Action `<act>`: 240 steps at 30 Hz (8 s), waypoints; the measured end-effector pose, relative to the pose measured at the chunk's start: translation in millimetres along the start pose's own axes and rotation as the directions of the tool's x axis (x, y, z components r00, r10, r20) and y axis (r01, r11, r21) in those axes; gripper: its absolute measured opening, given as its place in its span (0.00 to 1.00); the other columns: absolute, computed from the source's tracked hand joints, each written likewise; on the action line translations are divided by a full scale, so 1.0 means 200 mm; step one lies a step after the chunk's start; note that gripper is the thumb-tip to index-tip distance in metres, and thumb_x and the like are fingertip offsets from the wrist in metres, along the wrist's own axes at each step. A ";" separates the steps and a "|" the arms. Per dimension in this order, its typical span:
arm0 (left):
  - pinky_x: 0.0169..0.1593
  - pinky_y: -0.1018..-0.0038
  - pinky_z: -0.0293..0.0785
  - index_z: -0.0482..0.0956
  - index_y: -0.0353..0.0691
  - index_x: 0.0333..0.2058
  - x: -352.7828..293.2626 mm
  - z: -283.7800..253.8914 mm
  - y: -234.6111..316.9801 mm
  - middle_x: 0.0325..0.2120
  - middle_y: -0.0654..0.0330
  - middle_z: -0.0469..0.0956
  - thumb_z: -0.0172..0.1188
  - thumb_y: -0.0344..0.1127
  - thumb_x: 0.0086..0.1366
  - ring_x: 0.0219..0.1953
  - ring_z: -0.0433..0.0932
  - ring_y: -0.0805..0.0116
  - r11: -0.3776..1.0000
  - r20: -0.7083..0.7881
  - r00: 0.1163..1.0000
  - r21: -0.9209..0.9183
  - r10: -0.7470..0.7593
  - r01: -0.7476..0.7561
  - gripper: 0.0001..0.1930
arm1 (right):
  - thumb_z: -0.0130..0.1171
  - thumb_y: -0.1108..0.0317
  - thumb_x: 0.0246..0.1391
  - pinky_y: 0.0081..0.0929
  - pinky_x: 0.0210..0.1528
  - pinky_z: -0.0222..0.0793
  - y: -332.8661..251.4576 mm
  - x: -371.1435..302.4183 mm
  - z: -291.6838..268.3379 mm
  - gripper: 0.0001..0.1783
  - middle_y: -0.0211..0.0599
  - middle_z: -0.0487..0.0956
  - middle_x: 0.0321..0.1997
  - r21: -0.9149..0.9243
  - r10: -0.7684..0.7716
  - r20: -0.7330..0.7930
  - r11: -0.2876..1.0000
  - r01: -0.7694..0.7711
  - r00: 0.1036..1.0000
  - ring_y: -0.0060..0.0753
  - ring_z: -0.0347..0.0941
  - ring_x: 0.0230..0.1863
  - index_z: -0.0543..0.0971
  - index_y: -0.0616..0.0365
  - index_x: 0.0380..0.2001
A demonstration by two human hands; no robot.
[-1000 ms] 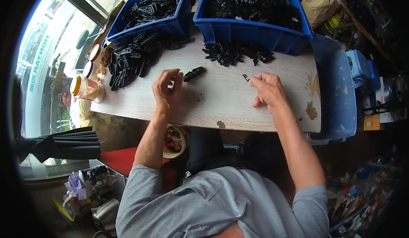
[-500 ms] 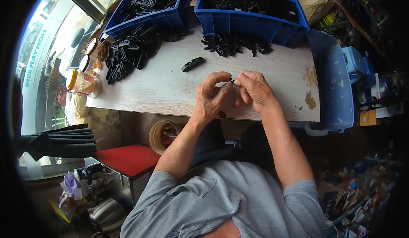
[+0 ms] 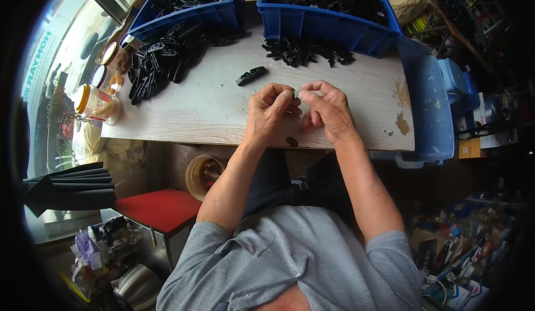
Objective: Manual assembly of small black plastic components at a workbench.
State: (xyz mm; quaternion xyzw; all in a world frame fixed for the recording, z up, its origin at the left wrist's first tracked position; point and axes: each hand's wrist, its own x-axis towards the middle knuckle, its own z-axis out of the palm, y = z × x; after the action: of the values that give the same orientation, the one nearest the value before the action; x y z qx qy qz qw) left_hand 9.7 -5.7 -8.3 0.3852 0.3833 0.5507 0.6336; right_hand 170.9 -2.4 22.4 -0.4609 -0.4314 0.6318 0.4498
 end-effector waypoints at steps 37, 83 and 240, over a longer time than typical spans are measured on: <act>0.42 0.67 0.73 0.77 0.38 0.44 -0.04 -0.22 0.07 0.33 0.58 0.79 0.64 0.28 0.57 0.37 0.76 0.59 0.068 0.168 0.776 0.963 0.608 -0.261 0.15 | 0.66 0.60 0.56 0.29 0.23 0.78 0.07 -0.01 0.08 0.09 0.25 0.69 0.11 0.114 -0.050 -0.132 0.991 0.065 0.990 0.21 0.72 0.16 0.79 0.51 0.34; 0.26 0.80 0.74 0.79 0.30 0.35 -0.09 -0.05 0.08 0.25 0.60 0.79 0.62 0.30 0.63 0.21 0.74 0.78 0.992 -0.046 0.998 -0.118 -0.049 0.043 0.07 | 0.63 0.59 0.55 0.21 0.12 0.61 0.09 -0.01 0.13 0.16 0.24 0.67 0.14 -0.125 -0.114 -0.078 0.987 0.104 0.990 0.18 0.61 0.10 0.72 0.56 0.20; 0.30 0.80 0.76 0.79 0.29 0.38 -0.05 -0.03 0.08 0.23 0.60 0.79 0.60 0.30 0.64 0.22 0.77 0.76 0.998 -0.096 0.994 -0.052 -0.044 0.039 0.09 | 0.65 0.56 0.54 0.21 0.21 0.67 0.02 0.03 0.10 0.16 0.27 0.72 0.19 -0.117 0.015 -0.025 0.993 -0.018 1.000 0.18 0.63 0.15 0.77 0.58 0.30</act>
State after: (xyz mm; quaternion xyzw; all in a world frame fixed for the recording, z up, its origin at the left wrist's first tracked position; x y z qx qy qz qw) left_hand -4.0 -14.2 5.0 0.3338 0.4076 0.5649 0.6351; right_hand 150.5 -0.7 22.4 -0.4975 -0.4584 0.6036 0.4219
